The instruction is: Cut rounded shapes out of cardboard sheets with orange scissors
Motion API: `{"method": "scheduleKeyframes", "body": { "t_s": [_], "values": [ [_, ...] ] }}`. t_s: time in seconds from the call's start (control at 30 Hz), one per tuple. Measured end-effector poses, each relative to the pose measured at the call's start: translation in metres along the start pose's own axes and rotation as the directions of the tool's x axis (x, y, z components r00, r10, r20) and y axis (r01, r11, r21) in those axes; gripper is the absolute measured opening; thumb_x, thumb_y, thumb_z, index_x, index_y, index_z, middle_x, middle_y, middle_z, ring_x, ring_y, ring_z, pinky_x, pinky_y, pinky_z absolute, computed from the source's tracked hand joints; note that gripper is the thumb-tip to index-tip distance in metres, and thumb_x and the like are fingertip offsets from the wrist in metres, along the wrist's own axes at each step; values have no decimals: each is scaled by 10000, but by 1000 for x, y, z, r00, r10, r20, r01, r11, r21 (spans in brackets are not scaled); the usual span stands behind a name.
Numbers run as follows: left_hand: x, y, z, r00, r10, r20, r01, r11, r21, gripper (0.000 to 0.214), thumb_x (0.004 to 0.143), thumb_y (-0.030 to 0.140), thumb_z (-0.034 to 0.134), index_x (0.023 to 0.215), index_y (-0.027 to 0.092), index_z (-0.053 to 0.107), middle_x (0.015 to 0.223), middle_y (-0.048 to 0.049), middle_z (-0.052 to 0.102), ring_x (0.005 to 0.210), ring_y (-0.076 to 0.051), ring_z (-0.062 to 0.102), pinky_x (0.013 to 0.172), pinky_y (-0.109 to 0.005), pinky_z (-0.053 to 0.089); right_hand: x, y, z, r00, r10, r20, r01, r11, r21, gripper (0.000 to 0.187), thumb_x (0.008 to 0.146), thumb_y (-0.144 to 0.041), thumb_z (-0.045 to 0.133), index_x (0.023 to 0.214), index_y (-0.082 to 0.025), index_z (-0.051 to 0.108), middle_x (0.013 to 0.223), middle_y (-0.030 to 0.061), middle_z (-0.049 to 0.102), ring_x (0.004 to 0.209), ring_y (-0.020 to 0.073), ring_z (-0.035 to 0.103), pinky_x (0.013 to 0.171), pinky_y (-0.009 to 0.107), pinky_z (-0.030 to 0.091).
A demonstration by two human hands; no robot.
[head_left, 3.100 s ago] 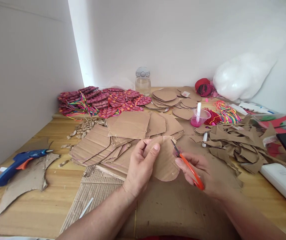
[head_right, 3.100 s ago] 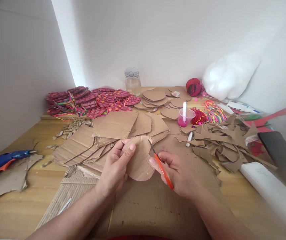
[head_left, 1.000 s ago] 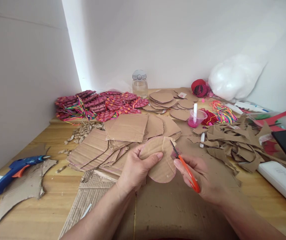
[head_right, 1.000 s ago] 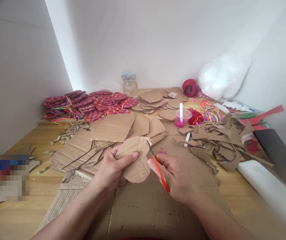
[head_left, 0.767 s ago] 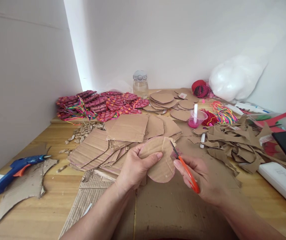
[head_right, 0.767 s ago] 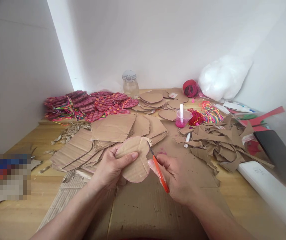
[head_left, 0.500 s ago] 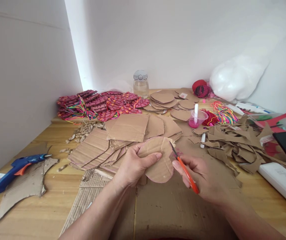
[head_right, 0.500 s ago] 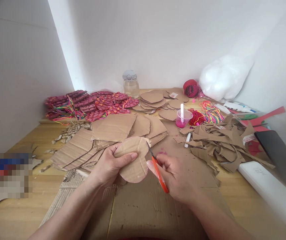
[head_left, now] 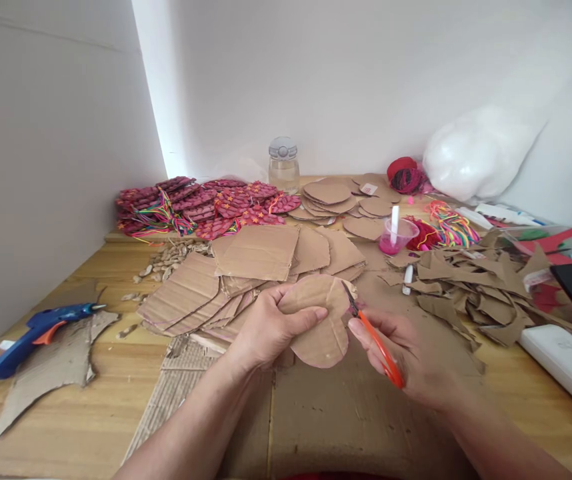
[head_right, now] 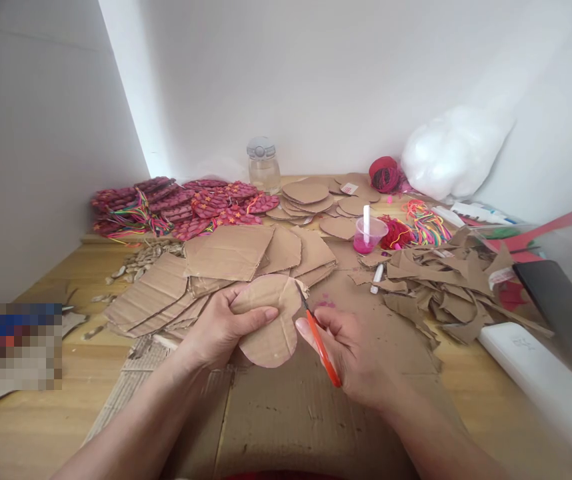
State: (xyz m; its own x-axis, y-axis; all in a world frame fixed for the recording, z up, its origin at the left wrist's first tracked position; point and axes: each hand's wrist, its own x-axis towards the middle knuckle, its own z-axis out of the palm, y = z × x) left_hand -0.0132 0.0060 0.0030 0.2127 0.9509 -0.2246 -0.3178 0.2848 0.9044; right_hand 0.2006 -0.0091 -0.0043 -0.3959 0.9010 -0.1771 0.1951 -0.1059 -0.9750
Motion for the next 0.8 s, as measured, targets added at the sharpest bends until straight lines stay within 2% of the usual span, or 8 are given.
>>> {"method": "scheduleKeyframes", "body": {
  "t_s": [0.13, 0.23, 0.57, 0.8],
  "values": [
    [0, 6, -1, 997, -47, 62, 47, 999, 2, 411, 691, 267, 872, 1061, 138, 747, 1008, -104, 774, 817, -195, 716, 763, -300, 570, 0, 1, 0, 1000, 5, 7, -5, 1000, -27, 475, 968, -568, 520, 673, -212, 405, 538, -77, 362, 463, 71, 287, 434, 237, 213],
    [-1, 12, -1, 993, -76, 88, 76, 997, -1, 378, 698, 246, 864, 1040, 128, 753, 990, -105, 775, 796, -186, 713, 753, -290, 570, -1, 2, -1, 1000, 0, 4, 0, 998, -65, 470, 981, -556, 503, 676, -210, 412, 551, -71, 377, 474, 73, 311, 443, 235, 231],
    [-1, 11, 0, 996, -64, 69, 65, 998, -17, 409, 653, 258, 887, 1018, 123, 760, 919, -97, 776, 738, -180, 709, 710, -280, 570, 0, 5, 2, 1000, -13, -8, 12, 999, -42, 453, 997, -534, 481, 686, -217, 388, 588, -77, 313, 477, 75, 325, 443, 222, 252],
    [-2, 15, -2, 993, -104, 50, 105, 994, -21, 387, 637, 230, 894, 988, 129, 764, 905, -86, 775, 727, -179, 706, 696, -285, 574, -2, -2, 1, 1000, -25, -1, 25, 993, -116, 474, 980, -563, 488, 671, -213, 408, 562, -69, 369, 466, 77, 336, 432, 228, 250]
  ]
}}
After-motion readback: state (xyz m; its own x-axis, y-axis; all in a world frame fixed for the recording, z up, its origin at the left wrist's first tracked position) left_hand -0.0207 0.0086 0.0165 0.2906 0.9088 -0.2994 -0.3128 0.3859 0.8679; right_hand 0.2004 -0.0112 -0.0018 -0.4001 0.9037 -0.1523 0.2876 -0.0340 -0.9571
